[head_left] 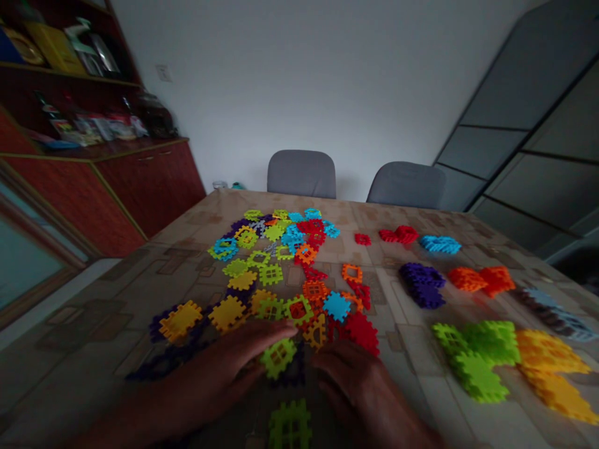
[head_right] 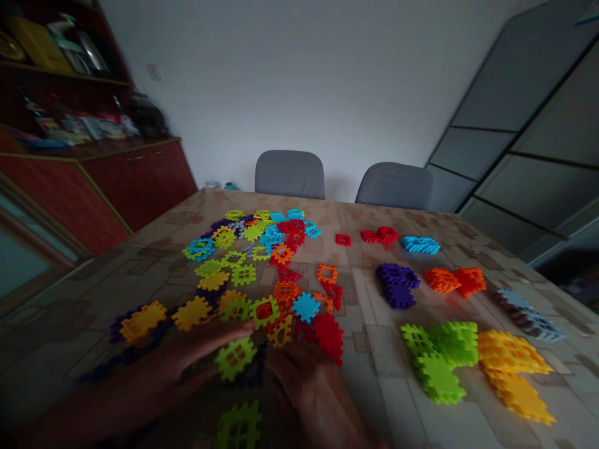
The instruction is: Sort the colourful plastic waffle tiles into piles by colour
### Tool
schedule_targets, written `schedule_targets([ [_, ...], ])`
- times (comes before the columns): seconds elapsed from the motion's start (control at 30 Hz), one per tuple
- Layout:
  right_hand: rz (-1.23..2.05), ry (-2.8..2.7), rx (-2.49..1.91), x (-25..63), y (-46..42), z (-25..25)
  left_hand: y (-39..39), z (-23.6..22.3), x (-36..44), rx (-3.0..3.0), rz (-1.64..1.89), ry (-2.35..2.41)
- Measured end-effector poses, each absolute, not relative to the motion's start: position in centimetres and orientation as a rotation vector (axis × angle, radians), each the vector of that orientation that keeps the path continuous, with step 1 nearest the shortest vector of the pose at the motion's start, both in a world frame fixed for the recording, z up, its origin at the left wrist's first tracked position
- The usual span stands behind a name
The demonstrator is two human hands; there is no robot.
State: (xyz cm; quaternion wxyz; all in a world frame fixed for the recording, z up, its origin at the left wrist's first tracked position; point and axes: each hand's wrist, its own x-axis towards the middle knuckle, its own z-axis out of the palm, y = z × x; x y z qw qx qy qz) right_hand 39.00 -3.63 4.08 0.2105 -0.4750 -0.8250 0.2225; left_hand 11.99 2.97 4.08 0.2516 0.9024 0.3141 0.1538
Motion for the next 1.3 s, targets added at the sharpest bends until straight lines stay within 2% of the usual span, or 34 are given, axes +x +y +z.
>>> schedule_targets([
  [0.13,0.593,-2.288,-1.313,39.0,-3.6,3.6,3.7,3.0,12.6,2.561,0.633,1.033],
  [0.47,0.59,-2.309,-1.275,39.0,-3.4,3.4,4.1,1.1,13.0,2.712,0.45,1.147],
  [0.73,0.652,-2.201,-1.261,39.4,-3.2,3.8,2.5,3.2,12.9,2.769,0.511,0.731],
  [0.87,0.649,-2.193,-1.284,39.6,-3.1,3.3,1.1,5.8,13.5,2.642,0.357,0.44],
  [1.0,0.616,-2.194,-1.312,39.9,-3.1,2.9,0.2,6.8,13.7,2.503,0.268,0.343],
  [1.1,0.636,-2.181,-1.327,40.2,-3.1,3.1,0.3,6.0,13.3,2.504,0.375,0.422],
  [1.2,0.706,-2.174,-1.339,40.1,-3.5,3.7,1.3,4.8,12.8,2.5,0.592,0.698],
  [1.3,0.764,-2.254,-1.33,39.2,-4.0,4.0,3.3,3.8,12.0,2.488,0.634,0.986],
])
